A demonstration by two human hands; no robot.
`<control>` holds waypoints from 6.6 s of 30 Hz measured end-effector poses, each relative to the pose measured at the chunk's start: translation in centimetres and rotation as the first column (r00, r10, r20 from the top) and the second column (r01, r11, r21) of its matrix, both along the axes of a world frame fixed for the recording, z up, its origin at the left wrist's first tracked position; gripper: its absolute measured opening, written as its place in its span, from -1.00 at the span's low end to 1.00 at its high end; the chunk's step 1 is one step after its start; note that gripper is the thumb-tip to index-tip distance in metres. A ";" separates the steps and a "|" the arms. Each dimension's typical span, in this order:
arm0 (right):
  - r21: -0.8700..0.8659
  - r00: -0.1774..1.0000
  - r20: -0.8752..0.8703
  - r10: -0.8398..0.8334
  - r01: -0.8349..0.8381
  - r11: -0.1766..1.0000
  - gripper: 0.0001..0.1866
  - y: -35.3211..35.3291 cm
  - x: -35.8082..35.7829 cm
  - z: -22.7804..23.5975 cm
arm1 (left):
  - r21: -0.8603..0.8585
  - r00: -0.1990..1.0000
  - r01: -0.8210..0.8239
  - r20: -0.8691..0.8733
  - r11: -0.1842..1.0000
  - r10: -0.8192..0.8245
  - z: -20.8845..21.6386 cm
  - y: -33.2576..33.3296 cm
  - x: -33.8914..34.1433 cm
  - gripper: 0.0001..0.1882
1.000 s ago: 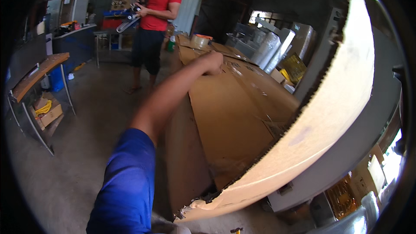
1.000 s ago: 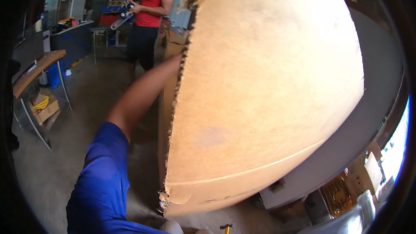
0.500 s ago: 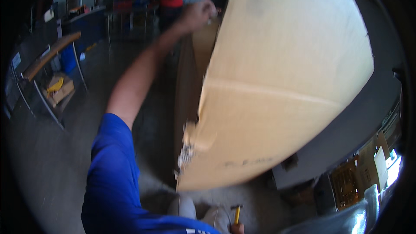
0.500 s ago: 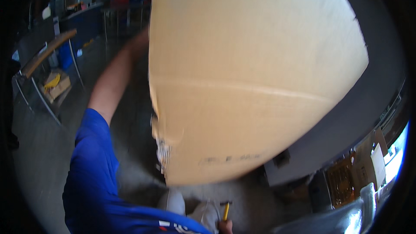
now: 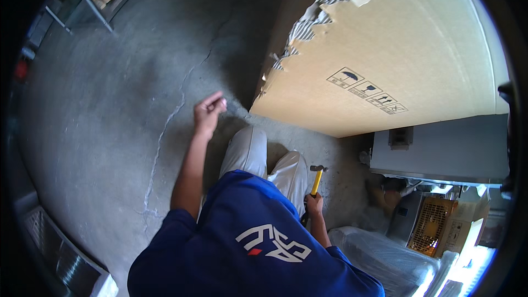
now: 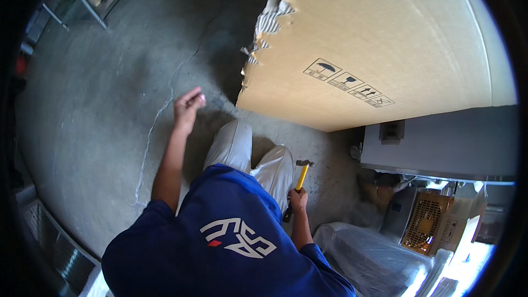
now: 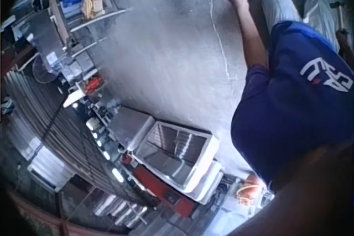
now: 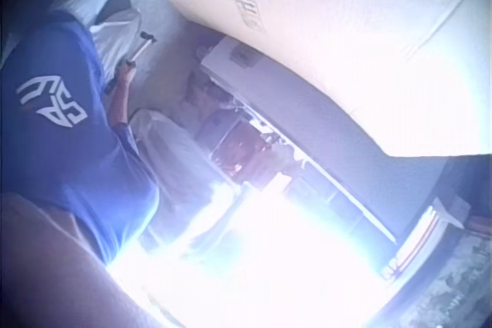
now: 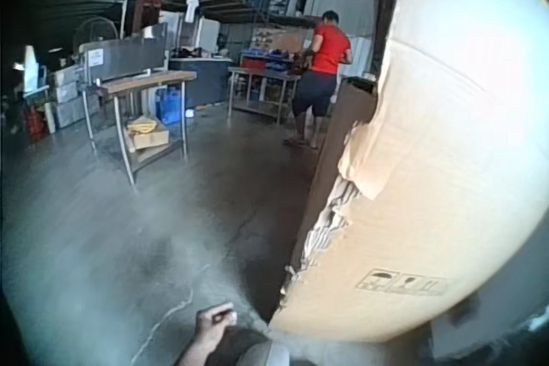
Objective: The person uses a hammer to drive nails into a large cardboard box, then uses a utility knife to cut along the box's seams. The person continues hammering nails into different edges of the box.
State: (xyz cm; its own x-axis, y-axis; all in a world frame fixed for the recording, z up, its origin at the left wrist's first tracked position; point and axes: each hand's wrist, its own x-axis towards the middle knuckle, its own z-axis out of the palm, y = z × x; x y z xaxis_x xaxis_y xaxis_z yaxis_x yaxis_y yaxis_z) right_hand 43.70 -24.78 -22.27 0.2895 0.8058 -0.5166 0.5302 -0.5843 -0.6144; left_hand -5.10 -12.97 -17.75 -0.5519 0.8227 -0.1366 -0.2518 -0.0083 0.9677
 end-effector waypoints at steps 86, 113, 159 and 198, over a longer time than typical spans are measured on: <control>0.353 0.774 -0.617 -0.143 0.435 0.829 -0.89 5.4 -16.5 12.9 | 0.472 0.777 0.200 -0.610 0.859 0.155 5.4 4.7 12.6 -0.83; 0.971 0.977 -0.200 -0.078 0.208 0.120 -0.60 23.7 -27.3 31.7 | 0.494 0.738 0.204 -0.645 0.845 0.199 9.2 12.1 9.4 -0.87; 0.957 0.984 -0.166 0.057 0.147 0.249 -0.58 27.1 -24.5 32.9 | 0.924 0.738 0.205 -0.363 0.323 0.569 32.8 19.8 9.2 -0.81; 0.979 0.996 -0.002 0.084 -0.015 0.203 -0.58 28.6 -24.2 33.1 | 0.255 0.959 0.134 -0.277 0.958 -0.060 16.5 -6.6 2.9 -0.66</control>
State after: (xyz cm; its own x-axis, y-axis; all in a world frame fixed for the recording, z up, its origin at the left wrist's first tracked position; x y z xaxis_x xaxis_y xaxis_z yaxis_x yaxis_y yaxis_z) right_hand 19.46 3.82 10.85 0.2338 0.6916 0.6834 0.4864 0.5254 -0.6981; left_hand -2.19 -19.53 -1.27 -0.4530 0.8596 0.2363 -0.0008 -0.2655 0.9641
